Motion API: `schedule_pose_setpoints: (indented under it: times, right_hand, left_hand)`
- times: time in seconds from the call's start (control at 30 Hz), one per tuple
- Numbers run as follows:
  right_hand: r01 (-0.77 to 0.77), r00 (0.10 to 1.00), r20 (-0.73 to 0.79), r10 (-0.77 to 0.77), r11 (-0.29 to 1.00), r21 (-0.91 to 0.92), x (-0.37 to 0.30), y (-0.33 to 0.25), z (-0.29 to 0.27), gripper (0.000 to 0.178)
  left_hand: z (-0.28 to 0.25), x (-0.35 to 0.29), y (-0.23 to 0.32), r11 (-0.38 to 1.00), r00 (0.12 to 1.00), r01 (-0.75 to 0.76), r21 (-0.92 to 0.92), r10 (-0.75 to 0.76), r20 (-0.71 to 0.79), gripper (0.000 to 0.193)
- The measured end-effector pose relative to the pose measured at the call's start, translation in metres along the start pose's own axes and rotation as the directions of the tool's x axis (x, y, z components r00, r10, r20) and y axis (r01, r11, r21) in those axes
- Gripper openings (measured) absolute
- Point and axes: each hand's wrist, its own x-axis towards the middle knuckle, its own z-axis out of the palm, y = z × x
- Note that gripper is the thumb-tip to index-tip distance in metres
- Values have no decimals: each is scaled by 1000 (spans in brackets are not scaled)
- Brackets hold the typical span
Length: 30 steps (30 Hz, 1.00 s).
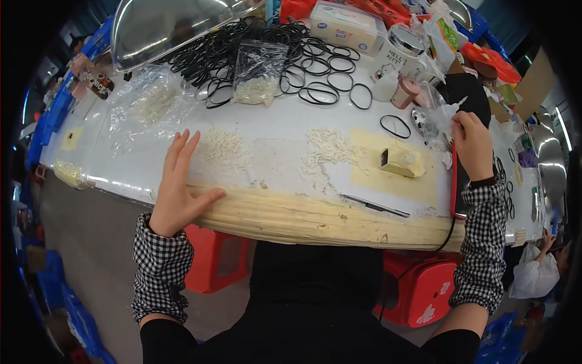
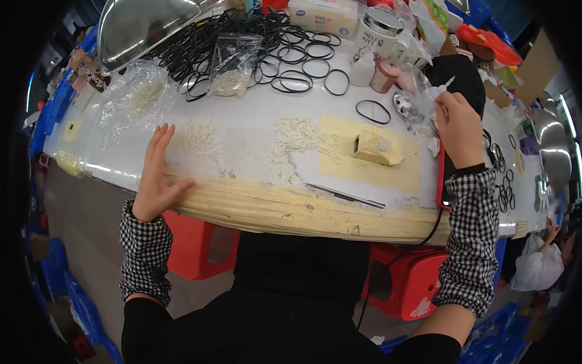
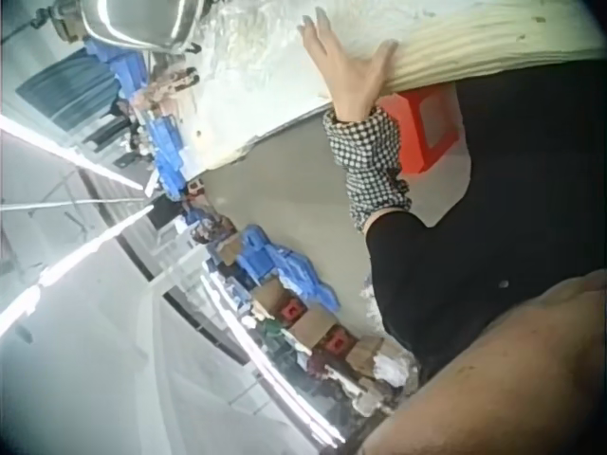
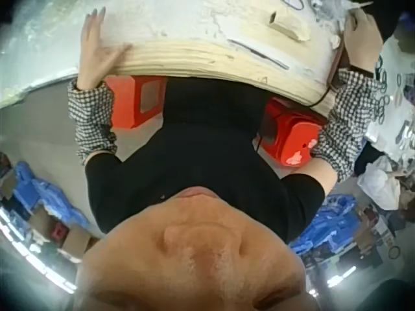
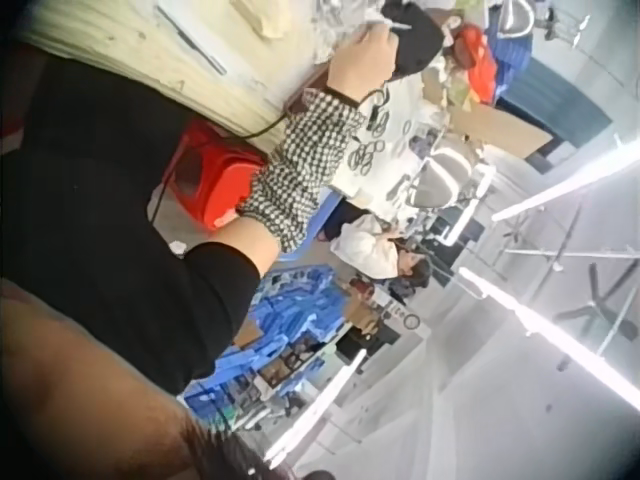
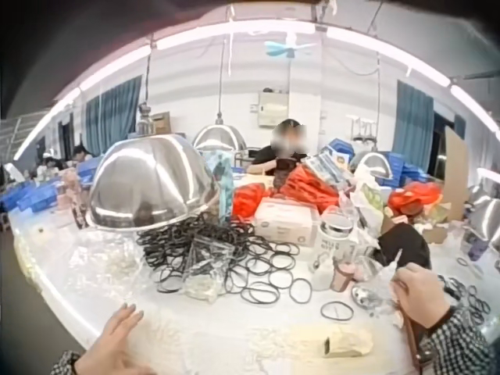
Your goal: The recorder is manual assembling small plastic components and placing them into bags at a factory workbench.
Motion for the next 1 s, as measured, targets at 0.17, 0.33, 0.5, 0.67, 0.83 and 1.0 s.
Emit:
schedule_pose_setpoints:
  times: [0.17,0.33,0.5,0.67,0.83,1.0]
  right_hand:
    - [-50,985,-146,89,966,253,25,-59,-45,9]
    - [310,950,-128,-285,911,271,54,-157,-38,8]
    - [562,827,-37,-561,825,66,98,-230,33,7]
    - [464,824,234,-516,852,244,118,-284,93,14]
    - [353,761,370,-532,819,452,129,-299,116,18]
    - [182,715,429,-551,740,647,124,-300,94,17]
  left_hand:
    - [15,7,-19,988,982,81,131,-101,160,114]
    - [24,22,-18,991,989,84,108,-96,116,114]
    - [34,39,-24,998,994,-5,55,-1,105,104]
    - [41,39,-25,987,986,-160,9,159,47,89]
    - [36,37,-31,978,958,-209,-19,201,-207,46]
    - [34,50,-24,912,899,-367,181,398,-183,22]
